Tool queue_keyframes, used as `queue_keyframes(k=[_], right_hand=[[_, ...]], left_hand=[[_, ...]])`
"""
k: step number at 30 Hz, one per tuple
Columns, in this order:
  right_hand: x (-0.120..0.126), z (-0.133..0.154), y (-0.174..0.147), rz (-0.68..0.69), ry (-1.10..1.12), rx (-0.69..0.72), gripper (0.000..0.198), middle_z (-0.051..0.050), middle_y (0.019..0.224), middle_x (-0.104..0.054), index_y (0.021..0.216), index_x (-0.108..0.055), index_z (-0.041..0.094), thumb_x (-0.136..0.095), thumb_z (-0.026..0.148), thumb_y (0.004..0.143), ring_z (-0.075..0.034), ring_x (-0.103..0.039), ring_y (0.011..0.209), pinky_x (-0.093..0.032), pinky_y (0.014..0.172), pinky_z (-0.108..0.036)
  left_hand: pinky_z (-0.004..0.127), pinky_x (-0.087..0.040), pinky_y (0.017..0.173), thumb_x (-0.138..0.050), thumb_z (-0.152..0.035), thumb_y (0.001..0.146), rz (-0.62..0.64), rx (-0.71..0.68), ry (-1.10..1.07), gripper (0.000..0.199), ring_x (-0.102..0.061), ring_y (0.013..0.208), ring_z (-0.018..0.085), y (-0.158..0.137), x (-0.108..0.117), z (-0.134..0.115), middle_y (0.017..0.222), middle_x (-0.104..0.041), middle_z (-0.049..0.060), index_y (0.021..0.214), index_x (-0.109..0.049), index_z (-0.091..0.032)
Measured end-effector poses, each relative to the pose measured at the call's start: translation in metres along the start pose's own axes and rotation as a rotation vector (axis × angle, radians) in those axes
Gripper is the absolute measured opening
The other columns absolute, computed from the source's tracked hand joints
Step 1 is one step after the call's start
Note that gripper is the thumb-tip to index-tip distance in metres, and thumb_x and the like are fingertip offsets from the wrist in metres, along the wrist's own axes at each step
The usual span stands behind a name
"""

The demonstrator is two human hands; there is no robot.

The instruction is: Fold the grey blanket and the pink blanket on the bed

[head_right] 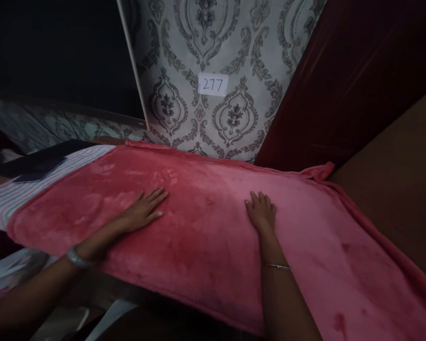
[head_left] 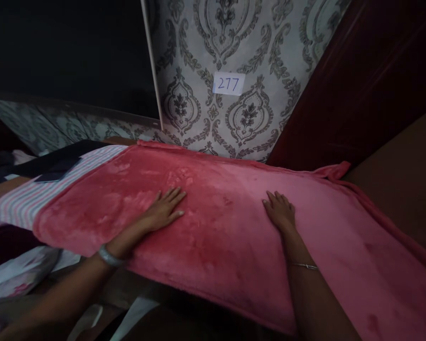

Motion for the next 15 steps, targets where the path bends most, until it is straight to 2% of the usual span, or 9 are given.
queue_keyframes(k=[4, 9, 12, 14, 15], right_hand=[[0.000, 0.000, 0.000, 0.009, -0.006, -0.001, 0.056, -0.010, 0.158, -0.034, 0.152, -0.039, 0.023, -0.025, 0.044, 0.102, -0.030, -0.029, 0.145, -0.027, 0.114, -0.051], [0.001, 0.002, 0.000, 0.020, -0.010, -0.011, 0.055, -0.010, 0.158, -0.034, 0.151, -0.039, 0.023, -0.025, 0.043, 0.102, -0.029, -0.028, 0.145, -0.028, 0.113, -0.051], [-0.001, 0.002, 0.001, 0.017, -0.019, -0.007, 0.055, -0.010, 0.158, -0.034, 0.151, -0.040, 0.023, -0.025, 0.043, 0.102, -0.029, -0.029, 0.145, -0.028, 0.113, -0.050], [-0.003, 0.002, 0.001, 0.012, -0.026, -0.004, 0.056, -0.009, 0.158, -0.035, 0.151, -0.040, 0.023, -0.025, 0.043, 0.101, -0.028, -0.029, 0.145, -0.028, 0.113, -0.050], [-0.005, 0.001, 0.002, 0.007, -0.028, -0.002, 0.056, -0.009, 0.158, -0.035, 0.151, -0.040, 0.023, -0.025, 0.043, 0.101, -0.028, -0.030, 0.145, -0.028, 0.113, -0.049]], left_hand=[[0.061, -0.011, 0.121, -0.037, -0.063, 0.093, -0.020, -0.144, -0.011, 0.074, -0.009, 0.151, 0.037, 0.005, -0.010, -0.038, 0.164, -0.017, 0.013, 0.155, -0.028, -0.024], [0.057, -0.006, 0.123, -0.034, -0.056, 0.098, 0.070, -0.481, -0.141, 0.062, -0.008, 0.153, 0.029, -0.011, -0.009, -0.069, 0.165, -0.017, 0.005, 0.155, -0.027, -0.033], [0.053, -0.005, 0.124, -0.035, -0.051, 0.099, 0.090, -0.639, -0.223, 0.058, -0.013, 0.152, 0.024, -0.002, -0.001, -0.074, 0.163, -0.023, 0.002, 0.154, -0.026, -0.036], [0.051, -0.007, 0.124, -0.036, -0.052, 0.098, 0.092, -0.640, -0.233, 0.059, -0.017, 0.152, 0.023, 0.017, 0.003, -0.064, 0.162, -0.027, 0.003, 0.154, -0.028, -0.035], [0.051, -0.008, 0.124, -0.035, -0.054, 0.098, 0.090, -0.593, -0.219, 0.059, -0.018, 0.151, 0.023, 0.030, 0.004, -0.054, 0.162, -0.029, 0.004, 0.153, -0.030, -0.034]])
Point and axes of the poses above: each hand's wrist, its own y-axis towards the middle knuckle, its own x-axis out of the back of the hand, z = x × y, the point moved 4 cm from there along y, towards the middle knuckle
